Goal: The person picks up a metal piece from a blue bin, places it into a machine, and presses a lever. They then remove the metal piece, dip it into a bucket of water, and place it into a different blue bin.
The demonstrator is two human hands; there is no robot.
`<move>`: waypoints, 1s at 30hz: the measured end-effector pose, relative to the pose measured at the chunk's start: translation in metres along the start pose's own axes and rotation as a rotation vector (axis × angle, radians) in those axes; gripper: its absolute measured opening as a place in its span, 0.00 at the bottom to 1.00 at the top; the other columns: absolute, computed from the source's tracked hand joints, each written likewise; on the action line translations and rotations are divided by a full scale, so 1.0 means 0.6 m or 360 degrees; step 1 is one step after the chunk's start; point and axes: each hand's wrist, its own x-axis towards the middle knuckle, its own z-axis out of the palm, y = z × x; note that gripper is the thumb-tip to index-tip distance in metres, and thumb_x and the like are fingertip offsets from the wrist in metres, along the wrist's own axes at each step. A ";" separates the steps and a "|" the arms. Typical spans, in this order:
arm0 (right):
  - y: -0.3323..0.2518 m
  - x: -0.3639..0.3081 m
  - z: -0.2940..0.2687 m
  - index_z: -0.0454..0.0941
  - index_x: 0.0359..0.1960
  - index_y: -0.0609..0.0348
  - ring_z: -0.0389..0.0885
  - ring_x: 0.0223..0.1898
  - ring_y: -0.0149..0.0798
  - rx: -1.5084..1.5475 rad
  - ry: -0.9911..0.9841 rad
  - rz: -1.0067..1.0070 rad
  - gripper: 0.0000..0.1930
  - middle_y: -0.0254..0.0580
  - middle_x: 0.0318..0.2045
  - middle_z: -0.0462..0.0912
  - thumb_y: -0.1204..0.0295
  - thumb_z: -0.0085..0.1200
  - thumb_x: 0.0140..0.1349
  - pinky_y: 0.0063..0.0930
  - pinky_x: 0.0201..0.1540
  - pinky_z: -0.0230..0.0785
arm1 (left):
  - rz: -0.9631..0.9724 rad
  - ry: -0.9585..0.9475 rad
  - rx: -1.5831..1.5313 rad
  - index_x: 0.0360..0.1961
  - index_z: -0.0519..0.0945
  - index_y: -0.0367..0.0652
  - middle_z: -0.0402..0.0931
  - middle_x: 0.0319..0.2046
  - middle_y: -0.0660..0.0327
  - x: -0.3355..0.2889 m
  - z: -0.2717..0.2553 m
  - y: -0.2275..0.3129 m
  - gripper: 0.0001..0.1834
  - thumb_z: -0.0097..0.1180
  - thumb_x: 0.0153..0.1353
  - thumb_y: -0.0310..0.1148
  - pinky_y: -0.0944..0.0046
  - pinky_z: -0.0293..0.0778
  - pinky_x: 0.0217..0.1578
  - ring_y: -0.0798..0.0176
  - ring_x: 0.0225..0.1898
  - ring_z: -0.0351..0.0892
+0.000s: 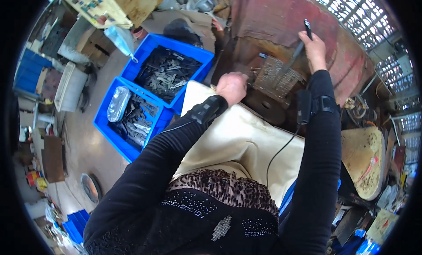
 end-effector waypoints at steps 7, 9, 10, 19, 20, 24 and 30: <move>-0.037 -0.049 0.009 0.77 0.35 0.49 0.55 0.12 0.18 0.0131 0.0000 0.0310 0.10 0.17 0.15 0.62 0.60 0.61 0.61 0.18 0.14 0.41 | -0.0029 0.0080 0.0015 0.28 0.82 0.47 0.80 0.30 0.56 -0.005 0.009 -0.005 0.06 0.55 0.47 0.30 0.55 0.72 0.39 0.52 0.36 0.81; -0.042 -0.097 0.014 0.73 0.31 0.47 0.56 0.12 0.17 0.0204 0.0032 0.0339 0.11 0.18 0.15 0.62 0.59 0.60 0.62 0.18 0.13 0.42 | -0.0038 0.0026 0.0027 0.27 0.82 0.47 0.81 0.30 0.56 -0.008 0.005 -0.011 0.06 0.55 0.47 0.30 0.55 0.72 0.39 0.52 0.36 0.81; -0.044 -0.121 0.007 0.70 0.30 0.47 0.56 0.12 0.17 0.0231 0.0068 0.0348 0.12 0.18 0.15 0.62 0.59 0.60 0.62 0.18 0.13 0.43 | -0.0071 0.0029 0.0029 0.27 0.82 0.47 0.81 0.30 0.56 -0.009 0.004 -0.011 0.06 0.55 0.47 0.30 0.55 0.72 0.39 0.52 0.36 0.81; 0.106 -0.296 -0.054 0.74 0.40 0.51 0.62 0.15 0.21 0.0146 -0.0298 0.1093 0.06 0.24 0.20 0.69 0.66 0.50 0.66 0.18 0.14 0.52 | -0.0062 -0.0049 0.0031 0.31 0.82 0.46 0.82 0.30 0.55 -0.009 0.006 -0.009 0.08 0.53 0.50 0.31 0.55 0.74 0.37 0.52 0.36 0.82; 0.113 -0.306 -0.053 0.74 0.40 0.51 0.62 0.15 0.21 0.0151 -0.0305 0.1090 0.06 0.24 0.20 0.69 0.66 0.50 0.66 0.18 0.14 0.52 | -0.0058 -0.0041 0.0026 0.31 0.82 0.46 0.82 0.30 0.55 -0.011 0.007 -0.009 0.09 0.53 0.50 0.31 0.55 0.74 0.37 0.52 0.36 0.82; 0.130 -0.340 -0.050 0.73 0.48 0.54 0.63 0.17 0.21 0.0052 -0.0390 0.1156 0.11 0.24 0.22 0.70 0.68 0.47 0.67 0.18 0.15 0.53 | -0.0081 0.0000 0.0020 0.29 0.84 0.45 0.83 0.30 0.54 -0.010 0.014 -0.009 0.09 0.54 0.49 0.32 0.55 0.75 0.37 0.52 0.36 0.83; 0.149 -0.363 -0.039 0.75 0.44 0.53 0.63 0.17 0.21 -0.0199 -0.0498 0.0987 0.08 0.25 0.21 0.70 0.68 0.47 0.67 0.18 0.17 0.53 | -0.0100 -0.0025 -0.0016 0.27 0.85 0.45 0.83 0.30 0.54 -0.008 0.014 -0.011 0.09 0.55 0.48 0.33 0.55 0.76 0.37 0.52 0.35 0.83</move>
